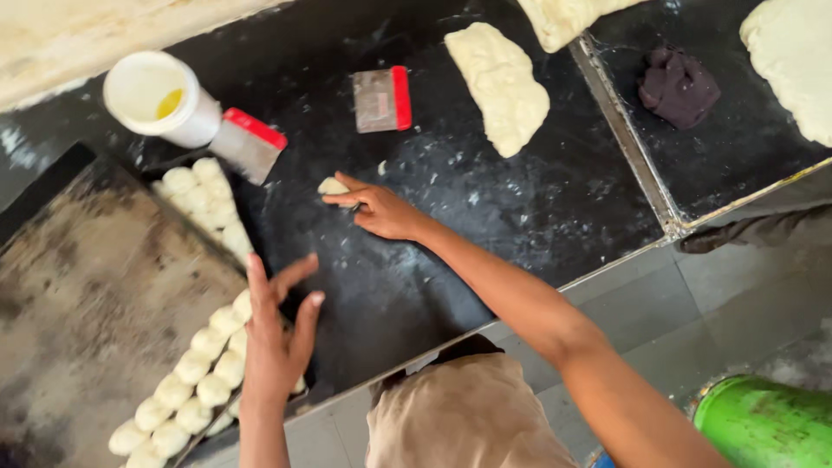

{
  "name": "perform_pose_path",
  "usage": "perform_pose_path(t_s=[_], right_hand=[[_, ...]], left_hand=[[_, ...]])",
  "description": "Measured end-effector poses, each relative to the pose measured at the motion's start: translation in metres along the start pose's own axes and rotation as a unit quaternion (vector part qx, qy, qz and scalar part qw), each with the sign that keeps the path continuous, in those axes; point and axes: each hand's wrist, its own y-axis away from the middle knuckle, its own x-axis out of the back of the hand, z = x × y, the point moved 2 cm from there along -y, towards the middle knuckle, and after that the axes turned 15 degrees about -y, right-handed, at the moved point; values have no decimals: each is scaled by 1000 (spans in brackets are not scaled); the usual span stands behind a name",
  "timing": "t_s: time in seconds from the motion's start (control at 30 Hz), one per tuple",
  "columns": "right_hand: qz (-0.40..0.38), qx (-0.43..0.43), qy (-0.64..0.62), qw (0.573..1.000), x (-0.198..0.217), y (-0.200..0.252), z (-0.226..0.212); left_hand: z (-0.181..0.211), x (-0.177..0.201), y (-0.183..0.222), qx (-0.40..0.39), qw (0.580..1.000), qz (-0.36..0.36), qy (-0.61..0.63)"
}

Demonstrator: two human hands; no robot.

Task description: The person uses a bench scraper to cut small pieces of dough and then shapes them into balls by hand, placing them onto a metal tray.

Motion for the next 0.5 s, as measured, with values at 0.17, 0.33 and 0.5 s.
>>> perform_pose_path(t_s=[0.17, 0.33, 0.5], right_hand=[[125, -110, 120, 979, 125, 2, 34], [39, -123, 392, 911, 261, -29, 69], [23, -186, 305, 934, 293, 14, 71]], left_hand=[[18, -31, 25, 183, 982, -32, -15], [42, -62, 18, 199, 979, -35, -33], [69, -98, -52, 203, 977, -58, 1]])
